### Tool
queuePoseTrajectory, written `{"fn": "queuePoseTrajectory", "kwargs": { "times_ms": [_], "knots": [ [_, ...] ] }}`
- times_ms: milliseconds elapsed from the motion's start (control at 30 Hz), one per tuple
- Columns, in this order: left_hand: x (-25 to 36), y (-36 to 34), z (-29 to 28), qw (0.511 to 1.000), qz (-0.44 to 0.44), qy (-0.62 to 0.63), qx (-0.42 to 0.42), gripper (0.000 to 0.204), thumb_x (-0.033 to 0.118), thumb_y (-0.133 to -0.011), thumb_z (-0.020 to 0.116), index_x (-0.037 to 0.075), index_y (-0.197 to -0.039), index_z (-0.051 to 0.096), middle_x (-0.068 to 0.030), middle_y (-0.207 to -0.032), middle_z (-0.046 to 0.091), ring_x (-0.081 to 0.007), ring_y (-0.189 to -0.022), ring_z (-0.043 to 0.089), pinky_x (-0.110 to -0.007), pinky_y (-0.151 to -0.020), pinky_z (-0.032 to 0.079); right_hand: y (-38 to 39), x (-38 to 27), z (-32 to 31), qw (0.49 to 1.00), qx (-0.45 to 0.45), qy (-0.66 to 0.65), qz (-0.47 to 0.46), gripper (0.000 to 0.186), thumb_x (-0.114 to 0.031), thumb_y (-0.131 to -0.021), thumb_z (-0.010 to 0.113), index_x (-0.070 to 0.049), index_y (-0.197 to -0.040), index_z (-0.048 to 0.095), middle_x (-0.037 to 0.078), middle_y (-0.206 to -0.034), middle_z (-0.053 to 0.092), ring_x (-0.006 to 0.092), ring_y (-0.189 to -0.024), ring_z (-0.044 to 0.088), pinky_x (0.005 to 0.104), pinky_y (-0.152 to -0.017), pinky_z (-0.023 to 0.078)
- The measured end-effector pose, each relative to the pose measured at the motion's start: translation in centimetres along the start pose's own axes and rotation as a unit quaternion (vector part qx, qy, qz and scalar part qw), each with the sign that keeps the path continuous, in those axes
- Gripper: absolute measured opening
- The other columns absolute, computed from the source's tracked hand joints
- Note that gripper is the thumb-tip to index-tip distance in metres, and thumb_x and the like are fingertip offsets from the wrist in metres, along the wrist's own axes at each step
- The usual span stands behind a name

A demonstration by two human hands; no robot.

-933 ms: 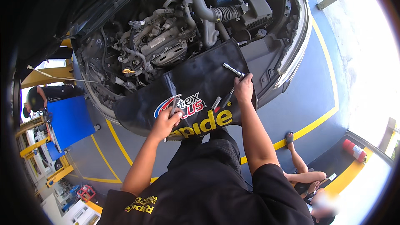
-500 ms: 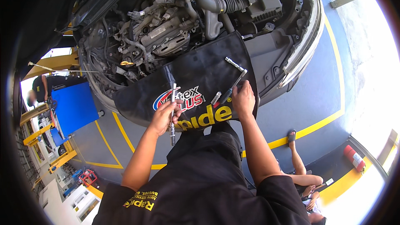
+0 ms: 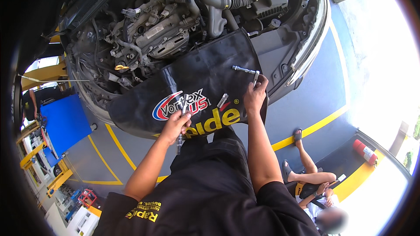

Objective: The person removes spark plugs from the engine using a socket wrench, cleans them with a rag, and reinstalls them one by one. The person also briefly walks to a tool cart to retrieve a rag before returning to the engine.

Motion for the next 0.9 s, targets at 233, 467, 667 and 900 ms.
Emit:
{"fn": "queuePoseTrajectory", "kwargs": {
  "times_ms": [233, 467, 667, 900],
  "knots": [
    [-0.6, -2.6, 0.1, 0.999, 0.017, -0.03, -0.037, 0.017, 0.022, -0.101, 0.058, 0.008, -0.109, 0.061, 0.0025, -0.076, 0.056, -0.0027, -0.054, 0.04, -0.021, -0.051, 0.035, 0.4, 2.0, -1.1, 0.952, -0.126, -0.189, 0.203, 0.047, -0.005, -0.093, 0.059, -0.014, -0.138, 0.049, 0.003, -0.073, 0.053, 0.0129, -0.051, 0.048, 0.0318, -0.045, 0.043],
    [4.2, -7.6, 7.0, 0.9, 0.293, -0.318, 0.051, 0.025, 0.019, -0.09, 0.071, 0.009, -0.112, 0.067, -0.0053, -0.082, 0.06, -0.021, -0.075, 0.065, -0.037, -0.068, 0.051, 1.6, 0.0, -2.0, 0.952, -0.181, -0.175, 0.174, 0.046, -0.001, -0.091, 0.059, -0.014, -0.135, 0.053, 0.0, -0.074, 0.053, 0.0074, -0.05, 0.044, 0.0257, -0.04, 0.035],
    [8.1, -15.2, 14.5, 0.726, 0.366, -0.579, 0.057, 0.017, 0.019, -0.091, 0.065, 0.007, -0.103, 0.064, -0.0106, -0.101, 0.064, -0.0348, -0.09, 0.07, -0.05, -0.077, 0.057, 1.4, 0.9, -0.8, 0.944, -0.175, -0.2, 0.196, 0.053, -0.001, -0.09, 0.061, -0.013, -0.14, 0.047, 0.0, -0.069, 0.052, 0.0091, -0.048, 0.045, 0.0272, -0.04, 0.038],
    [8.0, -15.4, 14.5, 0.717, 0.381, -0.583, 0.023, 0.026, 0.027, -0.093, 0.066, 0.007, -0.107, 0.059, -0.0104, -0.101, 0.062, -0.0355, -0.092, 0.07, -0.049, -0.077, 0.057, -0.1, 0.7, -5.5, 0.955, -0.124, -0.204, 0.176, 0.05, -0.002, -0.093, 0.06, -0.011, -0.14, 0.045, -0.001, -0.067, 0.052, 0.0078, -0.047, 0.044, 0.0252, -0.041, 0.038]
  ]
}}
Point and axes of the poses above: each hand's wrist, its own y-axis away from the middle knuckle, its own z-axis out of the palm, x = y × z, the point moved 4 cm from there along -y, towards the middle knuckle
